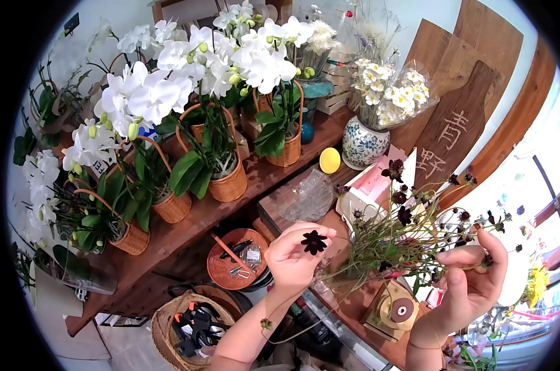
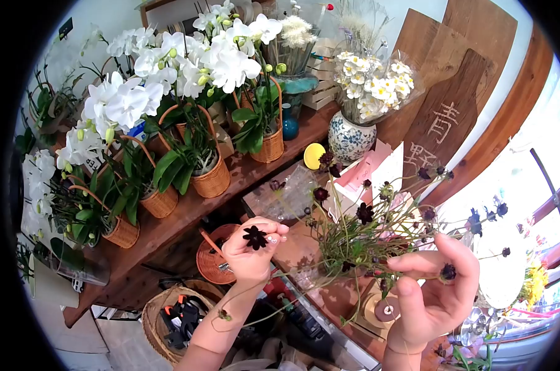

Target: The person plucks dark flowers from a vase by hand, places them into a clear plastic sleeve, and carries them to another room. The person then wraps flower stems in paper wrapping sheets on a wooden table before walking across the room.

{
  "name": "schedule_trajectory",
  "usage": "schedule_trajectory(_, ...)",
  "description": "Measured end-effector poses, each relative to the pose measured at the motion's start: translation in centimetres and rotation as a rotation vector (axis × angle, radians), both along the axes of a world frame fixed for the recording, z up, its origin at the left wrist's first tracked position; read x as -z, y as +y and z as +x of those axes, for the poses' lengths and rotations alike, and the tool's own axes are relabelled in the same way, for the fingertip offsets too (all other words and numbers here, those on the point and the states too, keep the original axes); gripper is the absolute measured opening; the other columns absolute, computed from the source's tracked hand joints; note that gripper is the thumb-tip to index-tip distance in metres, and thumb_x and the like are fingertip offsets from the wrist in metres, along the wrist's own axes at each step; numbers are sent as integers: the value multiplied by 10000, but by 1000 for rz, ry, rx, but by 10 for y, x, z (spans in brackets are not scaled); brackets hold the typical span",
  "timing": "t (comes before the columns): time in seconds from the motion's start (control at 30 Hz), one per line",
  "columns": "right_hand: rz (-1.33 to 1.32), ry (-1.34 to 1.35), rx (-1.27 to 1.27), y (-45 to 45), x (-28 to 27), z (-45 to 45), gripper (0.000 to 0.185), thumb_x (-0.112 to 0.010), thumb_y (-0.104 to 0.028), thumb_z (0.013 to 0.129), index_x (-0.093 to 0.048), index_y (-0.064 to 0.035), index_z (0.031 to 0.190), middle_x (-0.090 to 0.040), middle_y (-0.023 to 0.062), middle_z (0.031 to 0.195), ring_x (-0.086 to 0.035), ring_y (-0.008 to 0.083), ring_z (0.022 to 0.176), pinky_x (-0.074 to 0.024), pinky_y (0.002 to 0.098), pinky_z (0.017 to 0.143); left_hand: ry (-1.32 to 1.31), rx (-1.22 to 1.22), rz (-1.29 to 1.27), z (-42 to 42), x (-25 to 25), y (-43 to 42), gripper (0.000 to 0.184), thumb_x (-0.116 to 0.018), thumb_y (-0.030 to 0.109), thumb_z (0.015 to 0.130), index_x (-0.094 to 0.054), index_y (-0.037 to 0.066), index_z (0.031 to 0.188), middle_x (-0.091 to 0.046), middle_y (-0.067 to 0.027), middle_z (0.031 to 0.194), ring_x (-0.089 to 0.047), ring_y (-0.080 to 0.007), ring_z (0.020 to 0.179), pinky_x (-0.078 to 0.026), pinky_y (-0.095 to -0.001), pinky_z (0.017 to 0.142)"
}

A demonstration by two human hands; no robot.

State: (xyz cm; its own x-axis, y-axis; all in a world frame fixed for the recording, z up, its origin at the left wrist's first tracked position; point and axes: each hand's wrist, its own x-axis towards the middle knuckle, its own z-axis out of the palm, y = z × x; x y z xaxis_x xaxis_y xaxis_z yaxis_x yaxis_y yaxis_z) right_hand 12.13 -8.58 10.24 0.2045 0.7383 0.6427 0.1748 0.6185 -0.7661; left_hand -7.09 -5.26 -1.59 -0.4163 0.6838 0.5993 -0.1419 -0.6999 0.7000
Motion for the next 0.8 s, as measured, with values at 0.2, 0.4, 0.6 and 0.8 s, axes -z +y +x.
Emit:
schedule_trajectory(0.2, 2, 37, 3, 0, 0, 2, 544, -715, -154, 751, -440, 46, 1176, -619, 130, 757, -605, 172, 677, -449, 210, 617, 74, 4, 32, -1, 2, -1, 142, -690, 14, 782, -620, -31, 897, -622, -144, 850, -619, -179, 755, -545, -268, 655)
schedule_trajectory(0.4, 59, 50, -127, 0, 8, 18, 464, -675, -12, 762, -450, 63, 1161, -536, 152, 1037, -634, 225, 731, -505, 263, 633, 92, -13, 3, 1, 1, -1, 146, -675, 8, 776, -601, -20, 899, -635, -129, 862, -594, -187, 808, -485, -280, 729)
schedule_trajectory(0.6, 97, 10, -191, -8, 14, 34, 413, -636, 48, 779, -439, 73, 1141, -512, 161, 1088, -638, 246, 755, -539, 326, 670, 0, 131, -73, 8, 10, 15, 165, -646, 0, 795, -563, -7, 938, -578, -108, 953, -568, -170, 843, -464, -310, 798)
schedule_trajectory(0.8, 274, -122, -182, -16, 23, 48, 437, -637, 58, 761, -450, 43, 1156, -644, 160, 724, -656, 236, 639, -539, 319, 580, -237, 413, -359, 17, -5, 28, 160, -571, 43, 859, -539, -5, 1009, -600, -80, 847, -492, -84, 547, -460, -242, 569)
